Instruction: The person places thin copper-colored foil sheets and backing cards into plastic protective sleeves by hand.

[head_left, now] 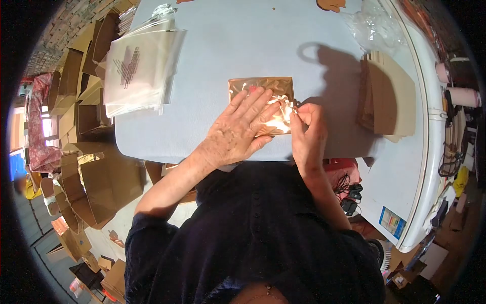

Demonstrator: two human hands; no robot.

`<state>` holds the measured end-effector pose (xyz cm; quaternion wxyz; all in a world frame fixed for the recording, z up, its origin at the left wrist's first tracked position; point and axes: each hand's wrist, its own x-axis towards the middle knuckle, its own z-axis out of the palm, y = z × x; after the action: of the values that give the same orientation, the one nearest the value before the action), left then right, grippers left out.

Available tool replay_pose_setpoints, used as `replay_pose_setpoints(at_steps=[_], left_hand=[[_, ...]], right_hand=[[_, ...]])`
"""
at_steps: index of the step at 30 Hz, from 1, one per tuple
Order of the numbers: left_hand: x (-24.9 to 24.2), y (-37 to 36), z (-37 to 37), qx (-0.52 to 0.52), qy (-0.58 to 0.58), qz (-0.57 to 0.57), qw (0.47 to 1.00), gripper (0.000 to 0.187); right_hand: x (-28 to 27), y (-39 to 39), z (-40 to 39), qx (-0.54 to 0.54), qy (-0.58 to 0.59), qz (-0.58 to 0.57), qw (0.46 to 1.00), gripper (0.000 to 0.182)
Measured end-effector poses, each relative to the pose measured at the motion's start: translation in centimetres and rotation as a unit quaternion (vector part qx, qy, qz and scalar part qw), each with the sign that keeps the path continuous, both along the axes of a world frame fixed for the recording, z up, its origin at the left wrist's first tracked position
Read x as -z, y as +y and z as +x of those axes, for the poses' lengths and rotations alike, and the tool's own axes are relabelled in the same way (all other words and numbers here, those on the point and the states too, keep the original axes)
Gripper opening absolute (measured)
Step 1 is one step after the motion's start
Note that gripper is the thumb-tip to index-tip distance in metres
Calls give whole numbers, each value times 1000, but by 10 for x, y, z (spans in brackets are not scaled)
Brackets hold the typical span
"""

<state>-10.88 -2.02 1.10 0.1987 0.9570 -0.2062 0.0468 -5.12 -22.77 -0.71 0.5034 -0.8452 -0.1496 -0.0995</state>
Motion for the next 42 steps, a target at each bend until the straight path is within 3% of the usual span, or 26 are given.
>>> replay_pose_setpoints(at_steps=[8, 17, 20, 26, 42], left_hand=[[1, 0, 0, -2, -2, 0, 1000, 83], [-1, -1, -2, -9, -2, -9, 1000, 83], [1, 0, -1, -7, -1, -11, 1000, 84], [1, 0, 0, -6, 14, 4, 1000, 84], [2, -1, 0, -7, 11, -2, 1000, 82]], right_hand=[[-2, 4, -5, 38, 38, 26, 998, 8], [-5, -1, -6, 8, 22, -29, 999, 9], [-6, -3, -6, 8, -34, -88, 996, 10], [-2, -1, -6, 27, 1, -41, 999, 9], [-18, -1, -8, -16, -59, -172, 983, 13]])
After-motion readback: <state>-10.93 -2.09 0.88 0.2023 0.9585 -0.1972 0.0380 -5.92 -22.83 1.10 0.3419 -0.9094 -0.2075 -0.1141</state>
